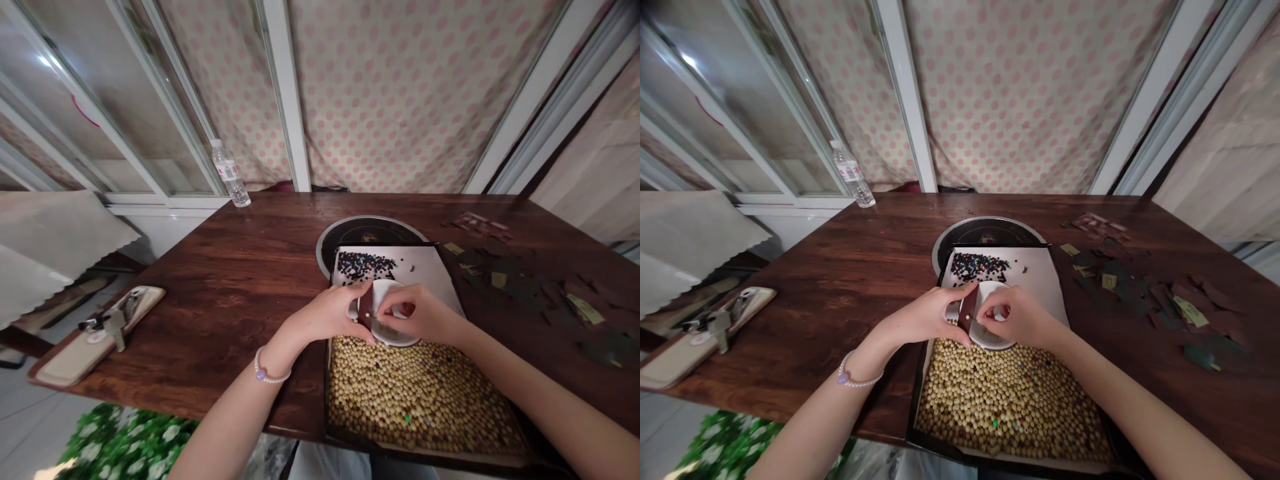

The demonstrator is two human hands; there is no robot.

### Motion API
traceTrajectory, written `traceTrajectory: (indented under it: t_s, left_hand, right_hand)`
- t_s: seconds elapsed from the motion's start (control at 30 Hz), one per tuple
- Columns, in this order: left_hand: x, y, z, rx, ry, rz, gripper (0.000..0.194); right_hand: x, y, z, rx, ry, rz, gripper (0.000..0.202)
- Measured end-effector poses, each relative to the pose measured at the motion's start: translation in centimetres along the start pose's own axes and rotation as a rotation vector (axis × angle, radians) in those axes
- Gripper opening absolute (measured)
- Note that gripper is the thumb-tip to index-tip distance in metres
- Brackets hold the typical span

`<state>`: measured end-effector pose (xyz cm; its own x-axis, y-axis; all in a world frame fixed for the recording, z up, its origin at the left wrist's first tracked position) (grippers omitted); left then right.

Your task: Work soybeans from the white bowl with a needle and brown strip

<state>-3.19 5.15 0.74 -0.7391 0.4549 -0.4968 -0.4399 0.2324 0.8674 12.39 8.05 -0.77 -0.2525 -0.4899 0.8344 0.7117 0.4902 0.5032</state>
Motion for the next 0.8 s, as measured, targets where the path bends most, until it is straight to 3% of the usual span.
traceTrajectory:
  t_s: [0.13,0.23,0.37,0.57,0.8]
  left_hand:
    - [-0.06,0.04,0.02,0.004,-0.012,0.008,0.089]
    - [0.02,-0.06,0.02,0.016,-0.006,0.008,0.089]
    - [-0.01,-0.03,0.0,-0.012,-0.016,0.011,0.089]
    - [-0.07,-0.02,0.03,-0.007,-0.019,0.02,0.088]
    - [0.1,-0.1,0.03,-0.018,-0.026,0.012,0.086]
  right_hand:
    - [0.17,0.35,-0.06,-0.102,0.023,-0.022,0.013]
    - [-0.03,0.03,-0.05,-0.003,-0.036,-0.001,0.01]
    - [-0.27,0.45,0.01,-0.075,-0.115,0.06,0.011]
    - [0.34,0.31,0.15,0.03,-0.113,0.175,0.018]
    - [0.11,0.2,0.06,0.085,-0.171,0.095,0.018]
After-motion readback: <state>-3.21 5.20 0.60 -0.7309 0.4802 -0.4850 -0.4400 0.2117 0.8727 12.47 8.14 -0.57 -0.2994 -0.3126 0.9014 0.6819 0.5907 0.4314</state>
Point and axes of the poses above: each hand's wrist, its own z-axis towards the middle knuckle, its own y-axis out of the back of the hand, x = y × z, the point moved 4 cm from there along z, towards the middle knuckle, and after that the axes turned 13 degrees about z, right-handed, at the moved point
